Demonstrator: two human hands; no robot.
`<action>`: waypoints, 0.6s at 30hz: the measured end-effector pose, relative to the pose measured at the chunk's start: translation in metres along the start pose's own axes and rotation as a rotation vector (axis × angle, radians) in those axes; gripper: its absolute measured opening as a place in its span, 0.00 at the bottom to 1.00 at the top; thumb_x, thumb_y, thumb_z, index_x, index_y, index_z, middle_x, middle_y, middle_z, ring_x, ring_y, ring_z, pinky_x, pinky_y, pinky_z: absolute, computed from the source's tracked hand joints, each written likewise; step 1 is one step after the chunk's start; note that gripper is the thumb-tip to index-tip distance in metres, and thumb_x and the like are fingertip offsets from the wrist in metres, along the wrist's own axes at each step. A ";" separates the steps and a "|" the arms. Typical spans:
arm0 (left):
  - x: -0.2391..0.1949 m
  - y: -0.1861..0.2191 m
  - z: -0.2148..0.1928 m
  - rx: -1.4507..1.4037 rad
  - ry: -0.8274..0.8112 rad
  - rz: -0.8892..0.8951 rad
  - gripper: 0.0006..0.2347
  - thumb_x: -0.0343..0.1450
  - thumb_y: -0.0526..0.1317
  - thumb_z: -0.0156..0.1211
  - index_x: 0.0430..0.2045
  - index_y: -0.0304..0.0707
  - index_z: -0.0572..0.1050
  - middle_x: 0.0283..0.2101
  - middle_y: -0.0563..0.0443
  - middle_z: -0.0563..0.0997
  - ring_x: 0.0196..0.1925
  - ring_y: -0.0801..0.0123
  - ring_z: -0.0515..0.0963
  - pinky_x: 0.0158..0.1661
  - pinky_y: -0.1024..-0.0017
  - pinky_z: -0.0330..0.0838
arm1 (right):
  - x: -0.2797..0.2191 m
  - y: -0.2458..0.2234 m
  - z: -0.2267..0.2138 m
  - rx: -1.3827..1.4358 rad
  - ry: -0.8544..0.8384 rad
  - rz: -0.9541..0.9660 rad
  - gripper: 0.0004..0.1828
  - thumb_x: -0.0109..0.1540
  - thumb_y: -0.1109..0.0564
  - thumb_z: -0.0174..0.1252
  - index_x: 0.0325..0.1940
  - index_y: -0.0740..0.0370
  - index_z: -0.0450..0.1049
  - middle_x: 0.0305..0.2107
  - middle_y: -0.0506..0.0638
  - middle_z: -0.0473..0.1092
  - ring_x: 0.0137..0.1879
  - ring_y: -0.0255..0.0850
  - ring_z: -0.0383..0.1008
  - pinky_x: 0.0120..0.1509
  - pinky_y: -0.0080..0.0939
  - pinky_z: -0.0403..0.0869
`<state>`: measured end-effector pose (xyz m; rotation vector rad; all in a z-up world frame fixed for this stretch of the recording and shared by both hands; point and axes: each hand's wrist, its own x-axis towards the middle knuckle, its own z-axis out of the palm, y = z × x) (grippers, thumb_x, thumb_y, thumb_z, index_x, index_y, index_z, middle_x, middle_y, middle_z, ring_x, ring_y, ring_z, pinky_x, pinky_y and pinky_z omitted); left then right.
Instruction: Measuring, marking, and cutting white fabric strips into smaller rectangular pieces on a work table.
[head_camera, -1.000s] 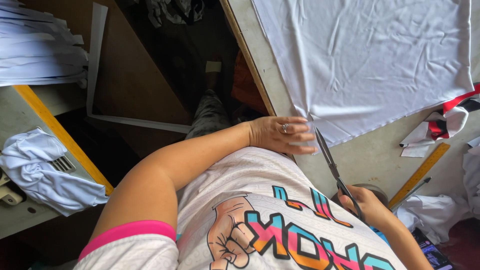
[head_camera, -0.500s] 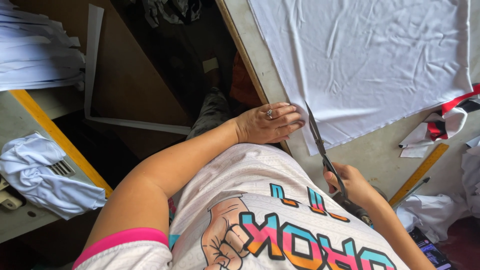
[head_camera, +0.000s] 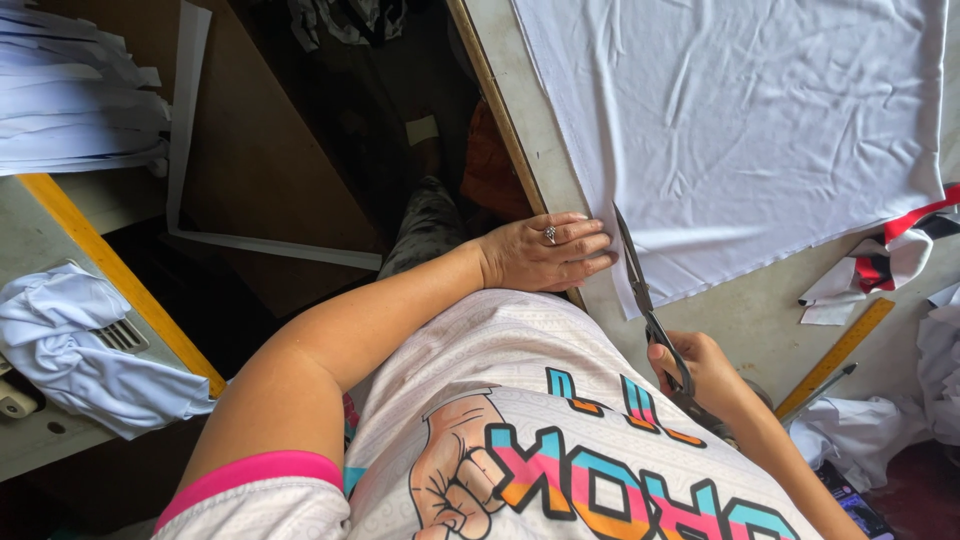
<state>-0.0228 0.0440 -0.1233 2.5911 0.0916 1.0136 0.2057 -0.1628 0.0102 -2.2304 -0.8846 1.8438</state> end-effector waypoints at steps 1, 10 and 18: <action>0.000 0.000 -0.001 0.004 0.000 0.001 0.15 0.78 0.50 0.45 0.54 0.51 0.74 0.58 0.52 0.74 0.67 0.62 0.70 0.68 0.64 0.61 | 0.004 -0.005 -0.003 -0.001 0.001 -0.004 0.37 0.60 0.27 0.56 0.14 0.61 0.73 0.05 0.56 0.72 0.16 0.46 0.69 0.27 0.41 0.65; 0.002 -0.002 -0.001 0.028 0.002 -0.005 0.16 0.79 0.51 0.40 0.55 0.53 0.73 0.58 0.53 0.73 0.66 0.64 0.70 0.67 0.65 0.62 | 0.022 -0.034 -0.012 -0.056 -0.008 0.013 0.39 0.61 0.26 0.54 0.15 0.62 0.73 0.07 0.58 0.73 0.19 0.50 0.75 0.31 0.43 0.68; -0.004 -0.008 0.009 -0.040 0.040 0.034 0.14 0.80 0.50 0.38 0.48 0.54 0.75 0.53 0.57 0.75 0.60 0.67 0.74 0.64 0.67 0.65 | 0.035 -0.054 -0.020 -0.003 -0.049 -0.019 0.39 0.60 0.25 0.54 0.15 0.61 0.74 0.07 0.57 0.74 0.21 0.49 0.78 0.33 0.42 0.71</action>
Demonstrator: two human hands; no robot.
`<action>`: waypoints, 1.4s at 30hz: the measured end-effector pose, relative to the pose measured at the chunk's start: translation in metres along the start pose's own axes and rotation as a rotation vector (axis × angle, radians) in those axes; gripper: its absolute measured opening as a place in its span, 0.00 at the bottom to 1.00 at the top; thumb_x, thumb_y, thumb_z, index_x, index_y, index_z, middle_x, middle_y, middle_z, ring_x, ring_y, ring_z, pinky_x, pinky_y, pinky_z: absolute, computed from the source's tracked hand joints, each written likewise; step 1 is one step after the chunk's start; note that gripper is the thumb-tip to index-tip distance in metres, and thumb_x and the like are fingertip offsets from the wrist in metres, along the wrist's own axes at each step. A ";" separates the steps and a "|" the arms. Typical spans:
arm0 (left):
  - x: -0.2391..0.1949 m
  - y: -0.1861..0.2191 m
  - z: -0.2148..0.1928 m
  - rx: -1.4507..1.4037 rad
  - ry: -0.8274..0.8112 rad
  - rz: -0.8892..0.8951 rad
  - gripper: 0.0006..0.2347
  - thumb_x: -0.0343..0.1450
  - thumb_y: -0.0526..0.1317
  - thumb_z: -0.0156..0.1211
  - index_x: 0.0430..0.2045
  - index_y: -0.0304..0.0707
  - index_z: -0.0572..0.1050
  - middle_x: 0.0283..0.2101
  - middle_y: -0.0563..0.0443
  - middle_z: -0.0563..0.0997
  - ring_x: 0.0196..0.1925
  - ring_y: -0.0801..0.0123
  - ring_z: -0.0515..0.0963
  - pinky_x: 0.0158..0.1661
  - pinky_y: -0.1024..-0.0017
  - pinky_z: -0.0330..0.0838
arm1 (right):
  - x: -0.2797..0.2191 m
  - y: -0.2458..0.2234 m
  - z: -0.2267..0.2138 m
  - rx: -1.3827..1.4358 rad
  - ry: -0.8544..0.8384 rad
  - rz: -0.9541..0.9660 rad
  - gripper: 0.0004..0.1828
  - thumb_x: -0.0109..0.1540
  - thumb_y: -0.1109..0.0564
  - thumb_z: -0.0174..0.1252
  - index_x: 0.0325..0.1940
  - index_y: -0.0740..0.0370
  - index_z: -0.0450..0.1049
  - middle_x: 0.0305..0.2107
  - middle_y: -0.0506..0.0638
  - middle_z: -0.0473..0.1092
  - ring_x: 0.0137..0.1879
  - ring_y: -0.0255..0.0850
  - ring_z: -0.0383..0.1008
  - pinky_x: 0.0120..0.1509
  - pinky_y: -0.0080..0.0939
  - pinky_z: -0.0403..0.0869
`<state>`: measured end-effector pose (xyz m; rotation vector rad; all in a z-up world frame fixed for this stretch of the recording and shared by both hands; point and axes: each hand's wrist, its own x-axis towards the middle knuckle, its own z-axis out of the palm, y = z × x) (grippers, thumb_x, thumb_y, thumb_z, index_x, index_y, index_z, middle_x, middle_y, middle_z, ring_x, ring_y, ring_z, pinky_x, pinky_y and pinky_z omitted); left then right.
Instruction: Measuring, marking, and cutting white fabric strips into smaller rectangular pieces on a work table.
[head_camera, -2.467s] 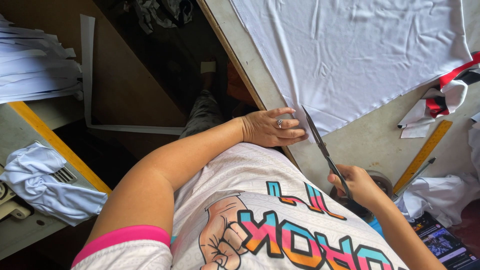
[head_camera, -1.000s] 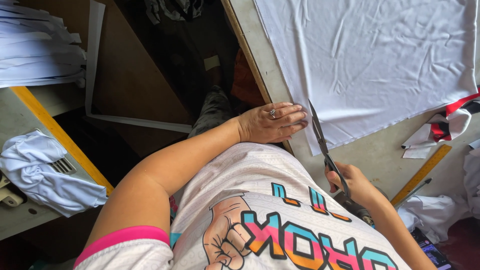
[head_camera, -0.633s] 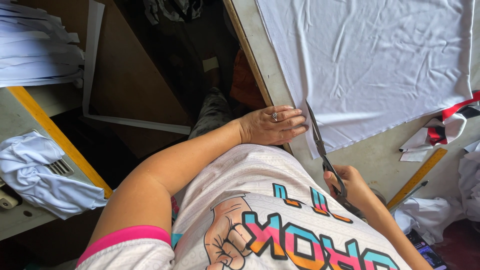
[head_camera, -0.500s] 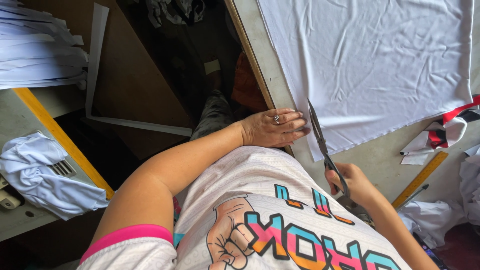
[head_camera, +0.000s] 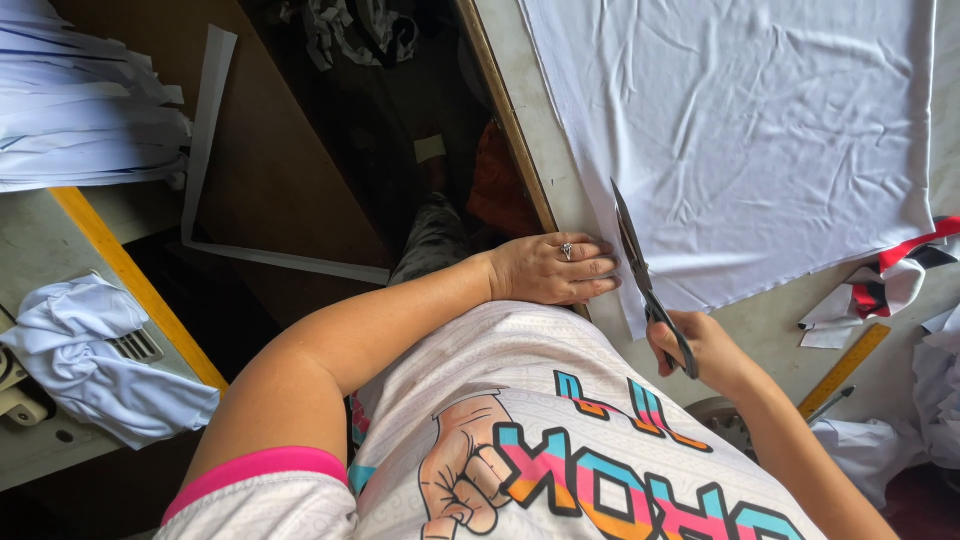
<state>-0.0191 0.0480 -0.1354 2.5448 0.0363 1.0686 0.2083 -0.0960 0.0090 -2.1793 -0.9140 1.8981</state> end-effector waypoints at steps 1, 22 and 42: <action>0.002 0.000 -0.002 -0.001 0.000 0.001 0.14 0.80 0.50 0.38 0.48 0.54 0.75 0.53 0.57 0.75 0.60 0.67 0.74 0.64 0.67 0.65 | 0.001 -0.006 0.001 0.000 0.001 0.000 0.39 0.60 0.25 0.54 0.15 0.61 0.74 0.07 0.57 0.74 0.21 0.49 0.78 0.33 0.42 0.71; 0.020 -0.025 -0.027 -0.031 0.049 0.090 0.07 0.80 0.43 0.45 0.43 0.58 0.74 0.50 0.64 0.78 0.54 0.76 0.77 0.56 0.75 0.70 | 0.014 -0.002 0.005 0.167 0.072 -0.045 0.35 0.62 0.34 0.60 0.15 0.66 0.72 0.07 0.55 0.67 0.15 0.48 0.75 0.28 0.43 0.73; 0.018 -0.102 -0.086 0.077 -0.097 -0.025 0.16 0.77 0.48 0.49 0.55 0.43 0.73 0.60 0.50 0.73 0.69 0.60 0.68 0.71 0.62 0.59 | 0.036 -0.041 0.001 0.097 0.065 -0.063 0.36 0.63 0.31 0.58 0.16 0.65 0.73 0.06 0.58 0.69 0.17 0.48 0.71 0.30 0.42 0.69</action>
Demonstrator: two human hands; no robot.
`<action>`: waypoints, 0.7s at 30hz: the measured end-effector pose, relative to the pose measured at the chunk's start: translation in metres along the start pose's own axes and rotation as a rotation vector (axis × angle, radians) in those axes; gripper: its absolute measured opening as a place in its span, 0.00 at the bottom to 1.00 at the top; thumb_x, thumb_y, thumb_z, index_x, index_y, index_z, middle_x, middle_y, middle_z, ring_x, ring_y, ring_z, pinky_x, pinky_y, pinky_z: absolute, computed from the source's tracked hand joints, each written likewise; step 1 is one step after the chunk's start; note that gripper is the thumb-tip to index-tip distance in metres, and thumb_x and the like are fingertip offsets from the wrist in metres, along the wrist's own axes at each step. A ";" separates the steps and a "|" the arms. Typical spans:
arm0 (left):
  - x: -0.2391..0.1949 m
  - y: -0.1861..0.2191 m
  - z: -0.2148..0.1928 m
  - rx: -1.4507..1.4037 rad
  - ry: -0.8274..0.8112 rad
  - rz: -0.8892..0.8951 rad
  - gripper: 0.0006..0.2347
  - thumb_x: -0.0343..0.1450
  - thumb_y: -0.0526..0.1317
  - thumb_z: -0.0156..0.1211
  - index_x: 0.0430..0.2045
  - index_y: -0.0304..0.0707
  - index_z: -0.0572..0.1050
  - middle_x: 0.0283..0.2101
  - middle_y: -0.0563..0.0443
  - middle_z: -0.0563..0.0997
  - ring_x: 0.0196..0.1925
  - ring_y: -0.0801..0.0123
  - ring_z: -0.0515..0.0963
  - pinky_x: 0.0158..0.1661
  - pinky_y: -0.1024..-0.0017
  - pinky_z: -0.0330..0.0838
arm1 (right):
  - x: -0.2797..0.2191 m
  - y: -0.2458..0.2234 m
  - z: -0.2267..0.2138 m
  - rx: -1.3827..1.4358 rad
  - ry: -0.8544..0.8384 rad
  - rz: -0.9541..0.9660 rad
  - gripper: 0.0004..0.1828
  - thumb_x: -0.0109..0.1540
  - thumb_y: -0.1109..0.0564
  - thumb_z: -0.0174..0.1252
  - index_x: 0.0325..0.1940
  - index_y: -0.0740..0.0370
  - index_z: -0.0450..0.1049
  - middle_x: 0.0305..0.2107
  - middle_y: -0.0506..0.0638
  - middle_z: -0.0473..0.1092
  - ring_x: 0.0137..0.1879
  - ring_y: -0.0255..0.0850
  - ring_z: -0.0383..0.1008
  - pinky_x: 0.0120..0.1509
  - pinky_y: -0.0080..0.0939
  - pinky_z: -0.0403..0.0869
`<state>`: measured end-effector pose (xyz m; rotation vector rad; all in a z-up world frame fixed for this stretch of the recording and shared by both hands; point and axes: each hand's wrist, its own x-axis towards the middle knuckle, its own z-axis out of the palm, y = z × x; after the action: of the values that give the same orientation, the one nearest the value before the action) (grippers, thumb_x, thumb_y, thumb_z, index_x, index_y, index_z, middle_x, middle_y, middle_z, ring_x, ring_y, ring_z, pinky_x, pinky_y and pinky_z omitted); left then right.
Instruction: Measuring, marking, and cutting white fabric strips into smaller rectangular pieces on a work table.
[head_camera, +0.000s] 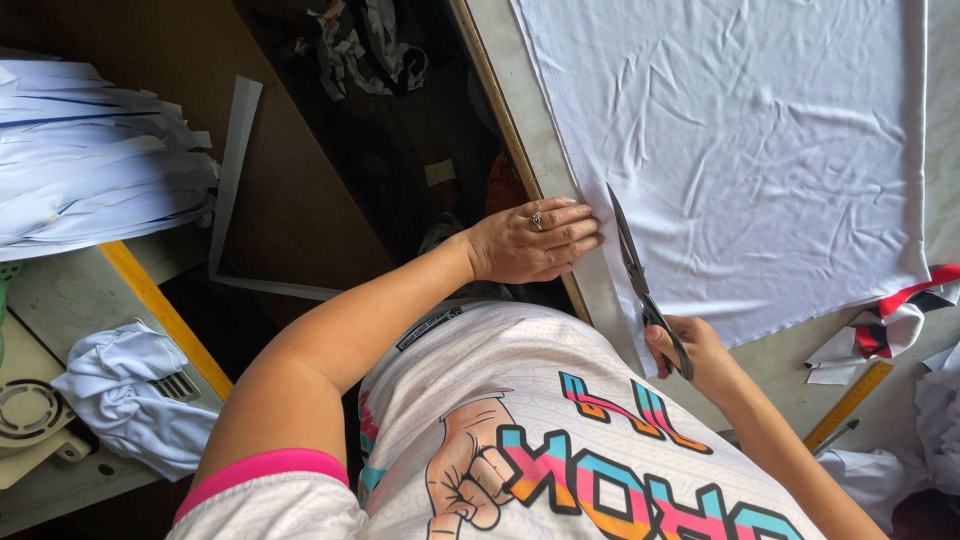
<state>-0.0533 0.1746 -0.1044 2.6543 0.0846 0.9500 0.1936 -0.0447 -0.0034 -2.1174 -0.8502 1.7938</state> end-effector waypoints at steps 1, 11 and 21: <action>-0.001 0.001 0.001 0.000 -0.001 -0.001 0.16 0.77 0.48 0.49 0.55 0.43 0.73 0.60 0.50 0.73 0.69 0.60 0.68 0.71 0.62 0.59 | 0.001 0.006 0.002 0.000 -0.002 0.000 0.36 0.63 0.31 0.58 0.16 0.65 0.73 0.06 0.58 0.69 0.17 0.48 0.71 0.30 0.42 0.69; -0.008 0.000 0.013 -0.021 -0.026 -0.016 0.16 0.76 0.50 0.51 0.55 0.47 0.71 0.61 0.54 0.71 0.69 0.62 0.68 0.69 0.62 0.60 | 0.010 -0.021 -0.012 0.044 -0.106 0.022 0.39 0.59 0.25 0.57 0.17 0.64 0.76 0.08 0.57 0.72 0.19 0.46 0.75 0.29 0.41 0.70; 0.013 -0.020 -0.032 0.068 -0.142 -0.078 0.26 0.76 0.43 0.66 0.69 0.43 0.63 0.70 0.44 0.65 0.72 0.59 0.67 0.73 0.59 0.57 | -0.053 -0.032 -0.015 -0.058 -0.162 0.373 0.28 0.61 0.36 0.57 0.27 0.66 0.74 0.22 0.49 0.66 0.30 0.39 0.63 0.35 0.40 0.63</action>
<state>-0.0628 0.2042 -0.0794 2.7501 0.1888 0.7448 0.1952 -0.0460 0.0604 -2.3135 -0.5736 2.1706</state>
